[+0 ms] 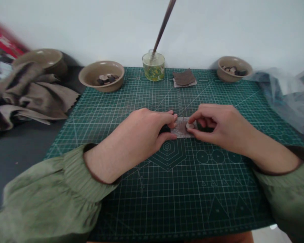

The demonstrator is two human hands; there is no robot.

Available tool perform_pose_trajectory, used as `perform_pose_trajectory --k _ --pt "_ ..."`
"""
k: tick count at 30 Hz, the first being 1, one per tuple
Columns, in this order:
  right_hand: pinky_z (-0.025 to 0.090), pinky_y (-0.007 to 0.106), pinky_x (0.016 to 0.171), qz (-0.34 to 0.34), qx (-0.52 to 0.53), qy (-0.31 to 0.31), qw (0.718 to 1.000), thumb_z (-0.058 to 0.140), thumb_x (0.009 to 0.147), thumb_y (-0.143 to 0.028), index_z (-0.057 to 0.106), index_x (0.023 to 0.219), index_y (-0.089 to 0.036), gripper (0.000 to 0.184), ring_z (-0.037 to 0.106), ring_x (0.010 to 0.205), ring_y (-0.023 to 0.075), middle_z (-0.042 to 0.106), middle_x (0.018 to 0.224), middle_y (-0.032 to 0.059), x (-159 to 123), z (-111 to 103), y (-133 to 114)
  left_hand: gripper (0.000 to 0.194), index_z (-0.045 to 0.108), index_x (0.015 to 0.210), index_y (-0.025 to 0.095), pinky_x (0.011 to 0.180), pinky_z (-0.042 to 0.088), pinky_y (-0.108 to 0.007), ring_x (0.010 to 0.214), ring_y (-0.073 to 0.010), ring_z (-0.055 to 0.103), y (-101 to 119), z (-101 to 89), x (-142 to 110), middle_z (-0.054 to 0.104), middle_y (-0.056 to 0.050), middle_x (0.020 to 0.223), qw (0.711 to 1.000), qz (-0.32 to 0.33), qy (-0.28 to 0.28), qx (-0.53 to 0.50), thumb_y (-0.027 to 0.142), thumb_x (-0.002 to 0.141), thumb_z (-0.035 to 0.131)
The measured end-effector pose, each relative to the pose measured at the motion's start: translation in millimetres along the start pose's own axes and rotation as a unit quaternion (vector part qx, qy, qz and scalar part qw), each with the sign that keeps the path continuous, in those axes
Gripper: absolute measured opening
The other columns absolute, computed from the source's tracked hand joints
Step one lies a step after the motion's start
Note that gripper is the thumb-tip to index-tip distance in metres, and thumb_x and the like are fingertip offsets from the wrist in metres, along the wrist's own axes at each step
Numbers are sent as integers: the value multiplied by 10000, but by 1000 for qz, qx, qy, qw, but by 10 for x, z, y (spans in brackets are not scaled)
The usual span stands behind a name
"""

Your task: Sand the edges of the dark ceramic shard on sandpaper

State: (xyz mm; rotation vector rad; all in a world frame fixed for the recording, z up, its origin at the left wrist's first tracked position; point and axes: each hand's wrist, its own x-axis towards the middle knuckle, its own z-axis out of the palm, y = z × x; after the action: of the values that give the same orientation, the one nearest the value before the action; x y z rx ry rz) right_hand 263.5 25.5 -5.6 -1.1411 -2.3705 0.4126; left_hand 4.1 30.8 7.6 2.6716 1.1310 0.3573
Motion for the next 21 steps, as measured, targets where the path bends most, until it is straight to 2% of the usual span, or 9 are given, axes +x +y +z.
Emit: perform_pose_trajectory --k 2,5,7,11,14,16,18,21 --pt "410 329 649 -1 -11 15 1000 799 942 -223 760 973 -219 50 572 690 173 645 793 -4 10 2 -1 233 810 1243 268 1049 644 -456 1114 -313 850 -2 2 -3 862 -34 1297 1000 5 2 3 396 1052 775" --pt "421 319 654 -31 28 -9 999 792 933 -211 761 979 -204 56 577 691 163 652 806 -7 16 6 -10 284 800 1294 269 1047 646 -461 1134 -319 846 -7 7 -10 847 -35 1345 1000 0 5 6 395 1040 790" --pt "413 314 643 -21 34 -17 999 787 939 -217 758 965 -211 40 568 668 157 630 774 -20 11 4 -15 276 800 1284 261 1052 643 -455 1142 -316 843 -6 6 -12 842 -43 1358 1000 -3 -1 2 407 1051 775" --pt "417 323 658 -8 5 12 1000 794 929 -209 759 953 -203 43 583 691 168 643 787 -8 10 11 -26 253 804 1253 258 1038 640 -440 1120 -310 848 1 -2 -11 858 -44 1307 1000 1 -2 6 414 1057 770" --pt "420 315 660 -31 35 -12 999 787 928 -198 764 964 -198 43 579 687 157 653 801 -10 -2 5 -23 297 794 1296 247 1032 646 -455 1141 -325 844 -2 -1 -10 846 -49 1344 1000 -7 2 6 406 1046 785" --pt "405 308 641 -15 31 -19 999 788 933 -204 766 963 -203 38 560 662 149 634 776 -21 -8 -5 -8 281 799 1274 238 1048 644 -459 1153 -326 842 -4 4 -9 841 -52 1358 1000 -7 -2 0 409 1053 775" --pt "396 306 634 4 5 4 1000 801 933 -214 767 963 -198 48 555 663 151 628 767 -20 0 -7 9 260 805 1251 243 1049 645 -461 1132 -325 847 -5 8 -6 848 -48 1340 1000 -3 -4 1 411 1056 771" --pt "411 298 646 -15 9 19 1000 820 925 -210 774 968 -186 67 574 687 153 644 786 -12 17 7 22 264 814 1253 259 1032 651 -467 1134 -336 848 -9 14 -1 853 -35 1329 1000 -4 3 5 395 1028 809"
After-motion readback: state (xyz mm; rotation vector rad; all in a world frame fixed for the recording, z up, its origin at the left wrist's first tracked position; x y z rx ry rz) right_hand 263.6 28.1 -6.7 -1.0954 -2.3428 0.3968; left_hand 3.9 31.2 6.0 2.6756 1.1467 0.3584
